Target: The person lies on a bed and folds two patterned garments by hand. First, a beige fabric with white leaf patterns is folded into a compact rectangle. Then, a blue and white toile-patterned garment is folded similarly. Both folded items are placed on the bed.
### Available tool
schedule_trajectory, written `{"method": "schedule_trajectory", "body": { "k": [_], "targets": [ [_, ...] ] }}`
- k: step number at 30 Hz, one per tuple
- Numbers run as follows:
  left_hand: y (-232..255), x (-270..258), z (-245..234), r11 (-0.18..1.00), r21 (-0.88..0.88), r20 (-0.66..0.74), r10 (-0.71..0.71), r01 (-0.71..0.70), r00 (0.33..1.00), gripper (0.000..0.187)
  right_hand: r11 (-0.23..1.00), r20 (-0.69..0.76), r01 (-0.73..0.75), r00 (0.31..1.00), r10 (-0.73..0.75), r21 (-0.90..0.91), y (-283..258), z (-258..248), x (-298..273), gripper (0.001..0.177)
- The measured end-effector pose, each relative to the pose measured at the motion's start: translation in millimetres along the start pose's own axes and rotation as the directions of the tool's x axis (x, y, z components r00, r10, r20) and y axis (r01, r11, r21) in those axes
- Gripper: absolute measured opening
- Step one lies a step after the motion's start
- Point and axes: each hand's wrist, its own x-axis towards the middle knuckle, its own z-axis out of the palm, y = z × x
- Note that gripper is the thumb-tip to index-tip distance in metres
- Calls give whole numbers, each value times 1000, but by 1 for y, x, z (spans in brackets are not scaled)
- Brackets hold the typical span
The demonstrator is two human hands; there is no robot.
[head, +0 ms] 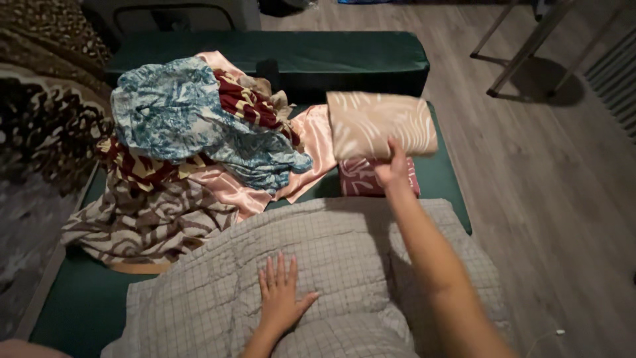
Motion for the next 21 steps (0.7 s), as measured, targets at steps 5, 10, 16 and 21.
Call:
{"method": "schedule_trajectory", "body": {
  "k": [5, 10, 16, 21],
  "targets": [
    [1, 0, -1, 1000, -2, -6, -5, 5, 1000, 107, 971, -232, -222, 952, 198, -86, 18, -83, -28, 48],
    [4, 0, -5, 1000, -15, -50, 13, -14, 999, 106, 987, -204, -153, 969, 140, -50, 21, -108, -21, 47],
    [0, 3, -6, 1000, -22, 55, -14, 15, 998, 105, 998, -421, 27, 906, -45, -49, 37, -100, -24, 39],
    [-39, 65, -15, 977, -26, 255, -196, 209, 947, 84, 859, -238, 252, 892, -384, -445, 102, -86, -85, 31]
  ]
}}
